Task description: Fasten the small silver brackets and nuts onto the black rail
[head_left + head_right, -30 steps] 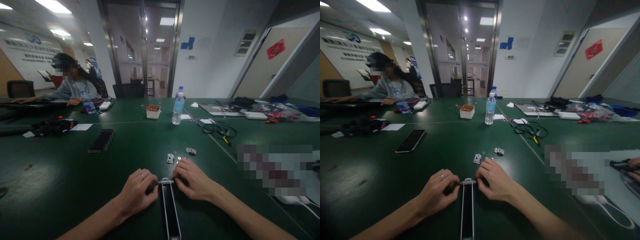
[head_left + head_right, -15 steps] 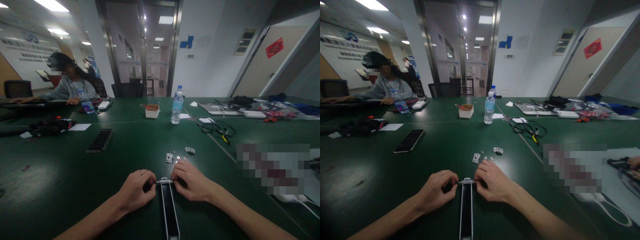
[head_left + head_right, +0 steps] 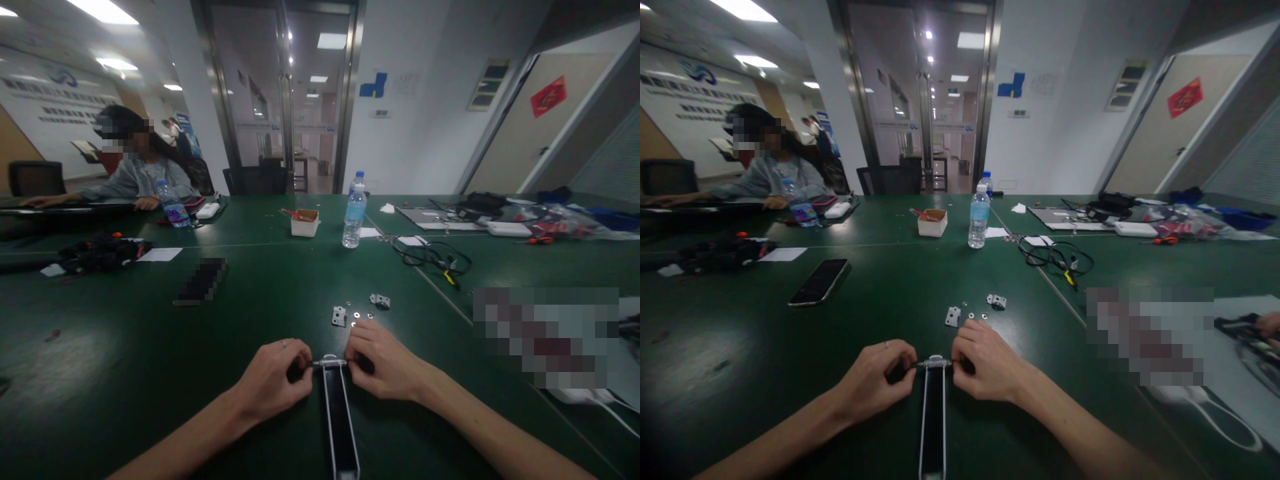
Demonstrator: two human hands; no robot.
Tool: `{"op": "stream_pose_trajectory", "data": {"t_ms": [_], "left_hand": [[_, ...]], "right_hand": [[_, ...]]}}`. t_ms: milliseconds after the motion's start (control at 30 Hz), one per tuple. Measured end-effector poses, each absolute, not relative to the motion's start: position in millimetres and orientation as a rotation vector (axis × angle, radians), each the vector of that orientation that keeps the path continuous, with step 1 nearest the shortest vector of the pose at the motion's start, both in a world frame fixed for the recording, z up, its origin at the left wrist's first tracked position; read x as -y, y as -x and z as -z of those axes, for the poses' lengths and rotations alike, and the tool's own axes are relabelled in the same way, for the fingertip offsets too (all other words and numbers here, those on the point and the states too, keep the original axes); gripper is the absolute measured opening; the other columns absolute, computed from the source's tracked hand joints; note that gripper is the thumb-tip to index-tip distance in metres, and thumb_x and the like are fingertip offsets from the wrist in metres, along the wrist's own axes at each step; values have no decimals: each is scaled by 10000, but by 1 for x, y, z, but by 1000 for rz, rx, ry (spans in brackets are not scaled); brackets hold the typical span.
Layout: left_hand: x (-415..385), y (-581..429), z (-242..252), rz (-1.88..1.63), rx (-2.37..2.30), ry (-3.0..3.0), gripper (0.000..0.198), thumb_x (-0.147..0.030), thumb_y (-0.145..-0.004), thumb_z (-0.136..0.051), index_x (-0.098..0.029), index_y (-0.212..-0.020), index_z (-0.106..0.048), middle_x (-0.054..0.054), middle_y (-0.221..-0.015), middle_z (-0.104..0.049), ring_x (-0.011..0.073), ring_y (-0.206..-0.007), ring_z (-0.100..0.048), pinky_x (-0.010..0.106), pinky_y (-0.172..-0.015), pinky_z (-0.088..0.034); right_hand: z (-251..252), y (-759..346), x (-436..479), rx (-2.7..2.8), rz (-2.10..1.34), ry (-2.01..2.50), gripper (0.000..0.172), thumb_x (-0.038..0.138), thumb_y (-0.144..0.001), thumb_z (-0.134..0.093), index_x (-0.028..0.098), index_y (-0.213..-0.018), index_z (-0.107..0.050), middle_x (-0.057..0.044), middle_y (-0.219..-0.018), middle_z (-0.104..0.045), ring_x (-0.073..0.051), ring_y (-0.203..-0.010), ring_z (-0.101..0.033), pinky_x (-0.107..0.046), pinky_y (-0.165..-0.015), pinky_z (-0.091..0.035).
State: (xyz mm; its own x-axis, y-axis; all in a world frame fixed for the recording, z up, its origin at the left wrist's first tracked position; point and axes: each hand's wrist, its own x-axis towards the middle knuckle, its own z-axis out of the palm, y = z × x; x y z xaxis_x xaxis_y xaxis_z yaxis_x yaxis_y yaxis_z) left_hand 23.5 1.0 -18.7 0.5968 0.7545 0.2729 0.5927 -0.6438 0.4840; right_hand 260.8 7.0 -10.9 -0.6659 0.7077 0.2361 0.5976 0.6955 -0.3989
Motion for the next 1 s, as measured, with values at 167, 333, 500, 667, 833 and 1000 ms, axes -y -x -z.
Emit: {"op": "stream_pose_trajectory", "data": {"t_ms": [167,333,500,667,833,1000], "left_hand": [[-1,-24,19,-710,-1091,-2499,76,-118,-751,-563,-168,-795,-600,-23,-700,-608,120,-581,-552,194,-522,-433],[-3,-22,24,-721,-1077,-2498,89,-121,-756,-559,-167,-815,-607,-20,-708,-612,121,-583,-547,199,-523,-430],[-4,-21,25,-714,-1082,-2502,107,-116,-768,-571,-168,-846,-622,-19,-720,-620,122,-588,-542,211,-544,-436],[-4,-22,24,-678,-1075,-2515,110,-118,-783,-581,-164,-868,-633,-21,-723,-621,123,-585,-545,215,-549,-435],[-4,-21,24,-691,-1069,-2521,119,-116,-788,-594,-156,-889,-640,-19,-713,-621,127,-565,-535,228,-554,-436],[-4,-21,22,-677,-1073,-2504,116,-135,-799,-572,-161,-890,-640,-18,-717,-629,121,-566,-532,222,-562,-440]], "right_hand": [[12,-261,-7,2536,-406,1021,57,131,-718,-522,177,-690,-538,-26,-708,-553,-169,-725,-448,-312,-695,-374],[13,-263,-8,2541,-404,1013,53,140,-728,-529,170,-684,-533,-24,-708,-548,-163,-723,-445,-310,-696,-368],[14,-263,-8,2546,-391,1017,54,137,-730,-521,171,-691,-534,-24,-712,-546,-165,-726,-439,-311,-694,-359],[14,-261,-8,2533,-395,1005,61,131,-716,-513,177,-679,-526,-25,-704,-544,-167,-715,-435,-309,-675,-357],[14,-261,-8,2533,-392,1007,60,122,-701,-520,177,-679,-522,-24,-697,-540,-167,-718,-440,-309,-680,-354],[16,-262,-8,2533,-376,1001,57,131,-701,-519,173,-664,-524,-21,-692,-544,-164,-717,-444,-303,-674,-349]]}}
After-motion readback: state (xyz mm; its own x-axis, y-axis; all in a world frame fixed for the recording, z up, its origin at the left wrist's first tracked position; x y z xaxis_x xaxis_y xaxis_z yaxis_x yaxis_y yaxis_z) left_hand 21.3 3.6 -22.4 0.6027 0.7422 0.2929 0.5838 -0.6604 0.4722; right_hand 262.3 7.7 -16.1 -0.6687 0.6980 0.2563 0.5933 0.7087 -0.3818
